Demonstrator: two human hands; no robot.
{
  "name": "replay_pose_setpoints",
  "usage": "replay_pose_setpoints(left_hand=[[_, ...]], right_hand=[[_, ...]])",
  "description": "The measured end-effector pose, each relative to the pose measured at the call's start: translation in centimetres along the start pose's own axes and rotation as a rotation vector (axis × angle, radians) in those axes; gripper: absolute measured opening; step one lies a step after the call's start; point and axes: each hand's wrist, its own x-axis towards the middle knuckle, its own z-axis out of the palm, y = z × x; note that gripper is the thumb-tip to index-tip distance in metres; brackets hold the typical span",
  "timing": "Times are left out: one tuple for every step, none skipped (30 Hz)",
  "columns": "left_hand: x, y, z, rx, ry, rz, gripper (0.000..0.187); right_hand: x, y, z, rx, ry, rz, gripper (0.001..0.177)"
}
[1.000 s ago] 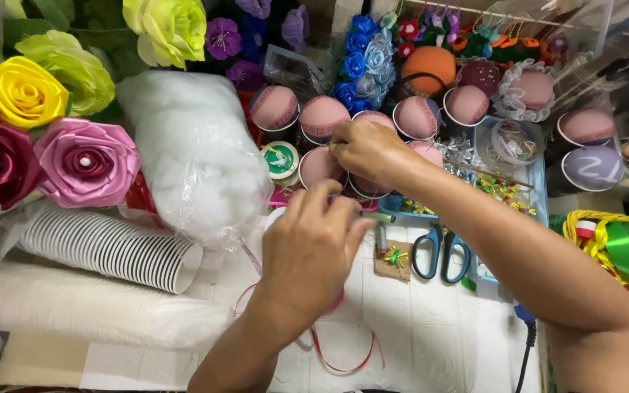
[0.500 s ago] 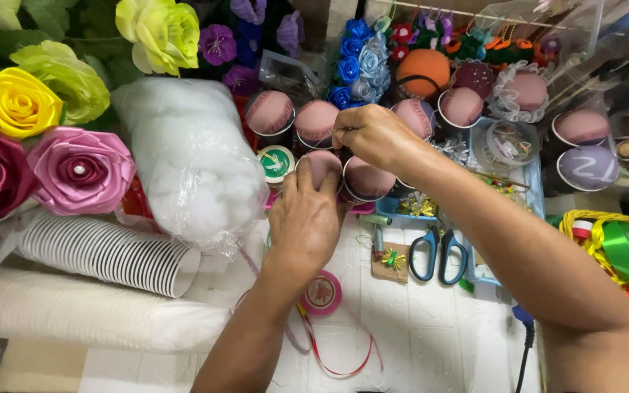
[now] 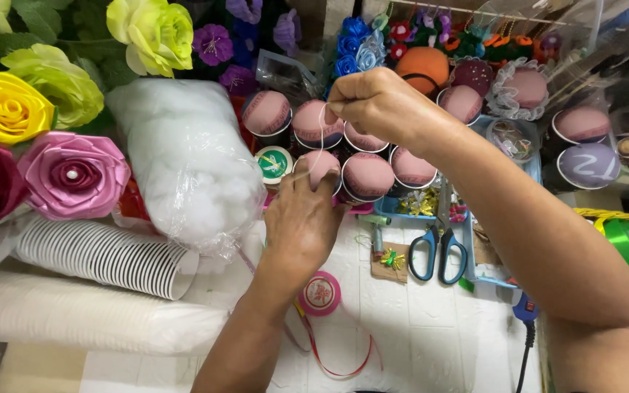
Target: Rolling and tying small green decorative leaves or stems using thread as part of a handicraft project.
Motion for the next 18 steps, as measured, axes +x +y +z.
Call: replay_pose_setpoints(left_hand=[[0.0, -0.3, 0.3, -0.027, 0.048, 0.040, 0.058], [-0.1, -0.2, 0.0, -0.025, 0.049, 0.041, 0.058], [-0.2, -0.1, -0.3, 0.000, -0.005, 0.010, 0.060], [-0.3, -0.1, -0.6, 0.026, -0.059, -0.020, 0.061], [-1.1, 0.0, -1.5, 0.026, -0.059, -0.019, 0.061], [-1.8, 0.0, -2.3, 0.028, 0.016, 0.045, 0.041], [-2.6, 0.1, -3.1, 0.028, 0.088, 0.109, 0.029], [-3.2, 0.3, -4.7, 0.027, 0.084, 0.110, 0.029], [-3.9, 0.6, -6.3, -0.016, 0.037, 0.078, 0.033], [-4.6, 0.8, -7.9, -0.059, -0.010, 0.046, 0.044], [-4.8, 1.1, -8.7, -0.061, -0.012, 0.045, 0.044], [-4.9, 1.4, -9.6, -0.180, 0.160, 0.111, 0.038], [-5.1, 1.7, -10.4, -0.299, 0.333, 0.180, 0.034], [-4.9, 2.0, -10.5, -0.300, 0.331, 0.181, 0.034], [-4.7, 2.4, -10.5, -0.436, 0.367, 0.145, 0.028], [-4.5, 2.7, -10.6, -0.571, 0.400, 0.107, 0.049], [-4.4, 2.7, -10.2, -0.576, 0.395, 0.111, 0.049], [-4.2, 2.8, -9.7, -0.832, 0.270, 0.089, 0.051]], right_hand=[[-0.2, -1.2, -0.1, -0.002, -0.006, -0.006, 0.017], [-0.2, -1.6, -0.4, -0.001, -0.005, -0.008, 0.017], [-0.1, -2.0, -0.6, -0.095, 0.016, -0.049, 0.018], [-0.1, -2.4, -0.8, -0.189, 0.036, -0.090, 0.020], [-0.4, -2.8, -1.1, -0.188, 0.037, -0.090, 0.020], [-0.7, -3.2, -1.4, -0.308, 0.024, -0.093, 0.021], [-1.1, -3.5, -1.6, -0.427, 0.009, -0.092, 0.024], [-1.7, -4.2, -1.8, -0.426, 0.008, -0.088, 0.024], [-2.4, -5.0, -2.0, -0.515, -0.050, -0.040, 0.021], [-3.1, -5.8, -2.2, -0.603, -0.109, 0.009, 0.018], [-3.8, -6.1, -2.2, -0.603, -0.111, 0.011, 0.018], [-4.5, -6.4, -2.3, -0.656, -0.148, -0.014, 0.020], [-5.2, -6.7, -2.4, -0.709, -0.183, -0.038, 0.024], [-5.8, -6.9, -2.4, -0.709, -0.183, -0.036, 0.024], [-6.6, -7.1, -2.4, -0.718, -0.216, -0.105, 0.017], [-7.3, -7.2, -2.4, -0.725, -0.248, -0.175, 0.017], [-7.9, -7.2, -2.4, -0.725, -0.246, -0.167, 0.017], [-8.6, -7.1, -2.4, -0.756, -0.236, -0.204, 0.019]])
